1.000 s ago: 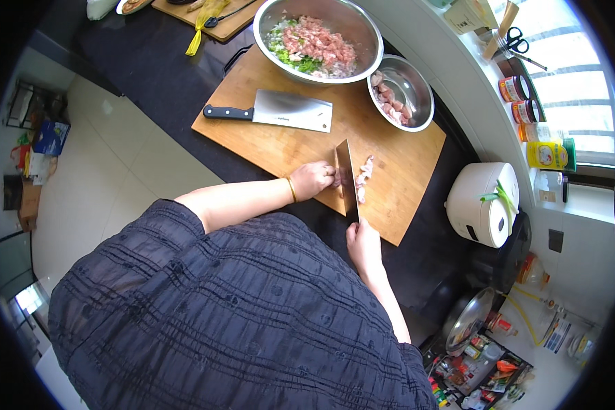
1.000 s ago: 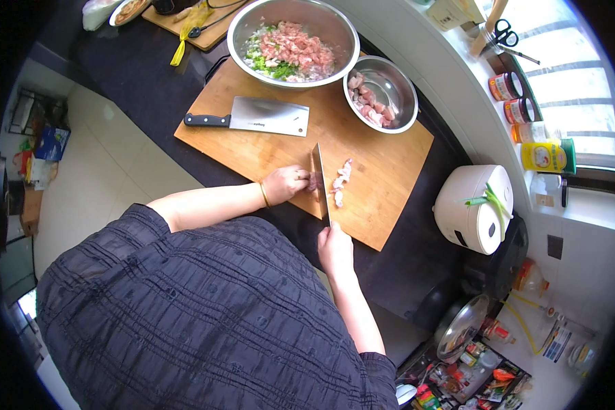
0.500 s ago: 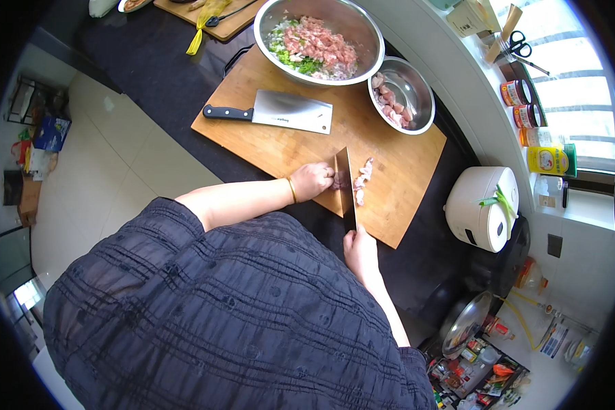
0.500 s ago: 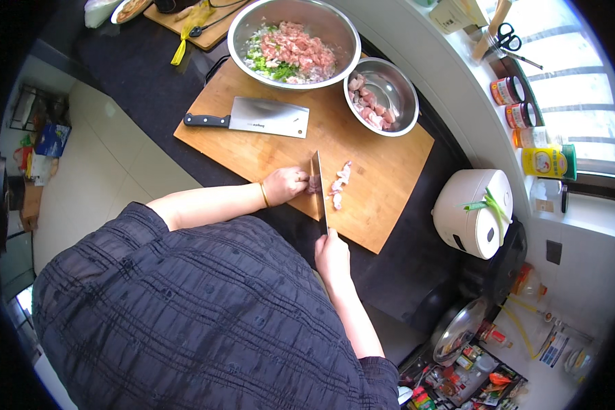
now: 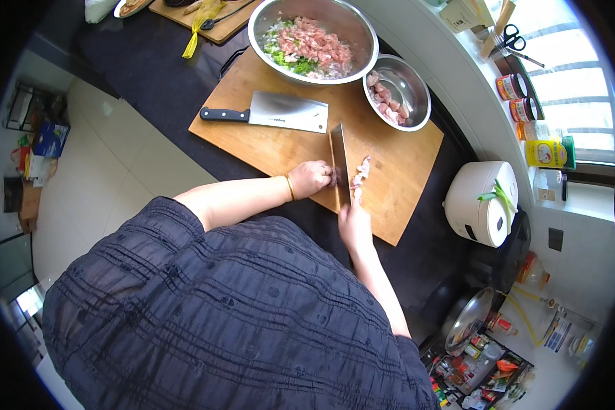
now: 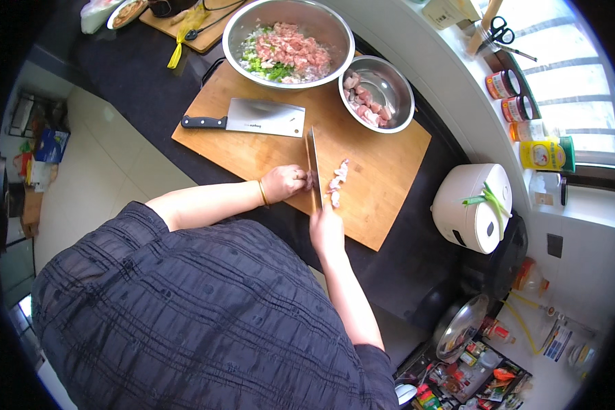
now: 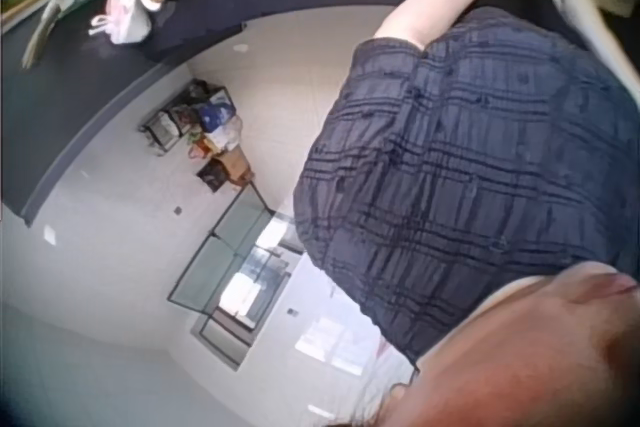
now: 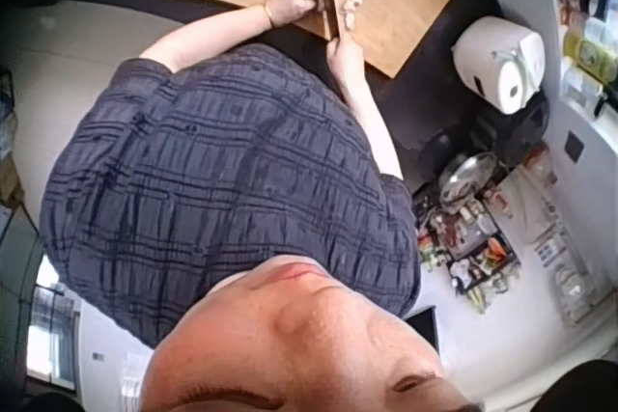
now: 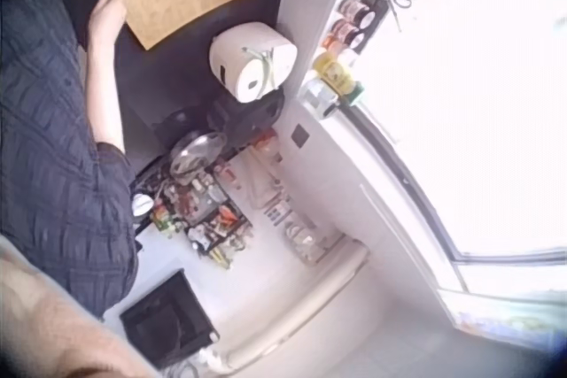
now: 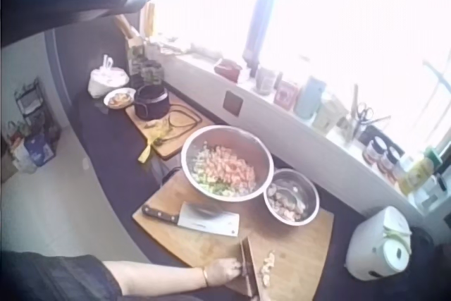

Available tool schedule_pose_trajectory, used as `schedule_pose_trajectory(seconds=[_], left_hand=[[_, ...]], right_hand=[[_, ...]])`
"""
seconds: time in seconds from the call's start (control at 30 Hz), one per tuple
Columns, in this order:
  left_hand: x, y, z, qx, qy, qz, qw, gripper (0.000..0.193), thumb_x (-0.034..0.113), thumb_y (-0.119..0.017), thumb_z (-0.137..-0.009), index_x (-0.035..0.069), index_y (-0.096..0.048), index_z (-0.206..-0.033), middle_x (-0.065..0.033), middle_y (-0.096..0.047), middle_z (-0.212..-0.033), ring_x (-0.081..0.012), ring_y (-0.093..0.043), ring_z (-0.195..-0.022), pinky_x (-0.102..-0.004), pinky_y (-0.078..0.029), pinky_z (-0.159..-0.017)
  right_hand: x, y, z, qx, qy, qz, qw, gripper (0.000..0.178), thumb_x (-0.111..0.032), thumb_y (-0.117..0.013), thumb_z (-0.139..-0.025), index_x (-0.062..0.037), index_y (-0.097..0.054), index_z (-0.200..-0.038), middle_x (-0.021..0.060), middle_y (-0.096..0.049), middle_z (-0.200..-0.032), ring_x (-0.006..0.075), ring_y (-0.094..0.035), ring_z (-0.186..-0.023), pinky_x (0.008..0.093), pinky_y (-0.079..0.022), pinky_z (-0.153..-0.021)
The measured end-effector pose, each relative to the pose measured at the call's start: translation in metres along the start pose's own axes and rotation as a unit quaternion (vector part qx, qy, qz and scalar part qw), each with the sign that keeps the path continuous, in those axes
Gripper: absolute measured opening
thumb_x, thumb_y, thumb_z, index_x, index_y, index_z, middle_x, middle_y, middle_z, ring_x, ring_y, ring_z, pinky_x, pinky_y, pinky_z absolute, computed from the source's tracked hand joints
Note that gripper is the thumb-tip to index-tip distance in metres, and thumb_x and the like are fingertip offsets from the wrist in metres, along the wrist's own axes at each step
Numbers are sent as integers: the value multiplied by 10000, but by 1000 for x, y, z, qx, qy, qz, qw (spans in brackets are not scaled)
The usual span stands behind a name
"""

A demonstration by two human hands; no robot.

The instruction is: The person uses two cleavers to chop a piece of raw meat into small pieces on a wooden cutting board. They then transfer the chopped meat into a large metal bowl containing other ingredients. The person continues to chop additional pieces of meat and adds them to the bowl.

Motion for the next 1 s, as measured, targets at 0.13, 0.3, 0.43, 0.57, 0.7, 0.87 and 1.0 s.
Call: schedule_pose_trajectory(seconds=[0.13, 0.3, 0.43, 0.57, 0.7, 0.87, 1.0], left_hand=[[2, 3, -1, 1, 9, -11, 1000, 42, 129, -588, -641, 100, -566, -661, -13, -532, -709, -179, -542, -691, -284, -472, -613], [2, -4, 3, -19, 16, -11, 1000, 60, 146, -598, -639, 101, -570, -666, -17, -538, -706, -186, -542, -679, -291, -473, -603], [2, -3, -4, 4, 5, -1, 1000, 72, 145, -612, -642, 101, -566, -676, -24, -533, -690, -193, -542, -665, -296, -472, -602], [8, 5, -7, 2, -4, 8, 1000, 75, 139, -610, -646, 94, -554, -667, -30, -538, -695, -192, -551, -675, -297, -475, -607], [5, -4, -1, 0, -2, -30, 1000, 73, 130, -606, -643, 93, -544, -652, -29, -539, -702, -193, -552, -677, -291, -478, -614], [6, -5, -1, -8, 9, -41, 999, 70, 132, -599, -647, 95, -541, -636, -29, -543, -714, -195, -552, -684, -290, -478, -619], [16, -3, -6, -36, -9, -34, 999, 59, 128, -604, -647, 95, -556, -654, -29, -545, -716, -199, -552, -686, -291, -479, -621]], right_hand=[[-13, 1, -14, 11, 0, 18, 1000, 203, -113, -478, -808, 66, -517, -897, 287, -557, -691, 436, -563, -672, 482, -457, -616], [9, 4, 30, -28, 3, 13, 1000, 162, -102, -481, -802, 43, -509, -869, 276, -561, -680, 428, -570, -665, 488, -460, -632], [3, -17, -34, 65, 30, 24, 997, 180, -123, -473, -809, 49, -524, -824, 292, -560, -708, 446, -560, -687, 488, -458, -628], [-4, -1, -37, 27, 5, -32, 999, 195, -126, -481, -805, 58, -531, -847, 283, -564, -710, 428, -568, -689, 467, -462, -626], [23, 5, 23, -1, 8, -23, 1000, 184, -103, -475, -800, 47, -538, -887, 267, -570, -703, 421, -570, -689, 443, -465, -629], [34, 7, 39, -9, -7, -14, 1000, 184, -139, -490, -798, 41, -527, -801, 280, -565, -687, 431, -572, -685, 482, -468, -643], [15, -5, -14, 79, 14, -27, 996, 196, -147, -503, -789, 46, -530, -768, 276, -574, -726, 421, -575, -726, 488, -461, -685]])
Point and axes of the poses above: each hand's wrist, its own z-axis away from the middle knuckle, its own y-axis out of the back of the hand, x = y × z, the point moved 7 cm from there along -z, towards the middle knuckle
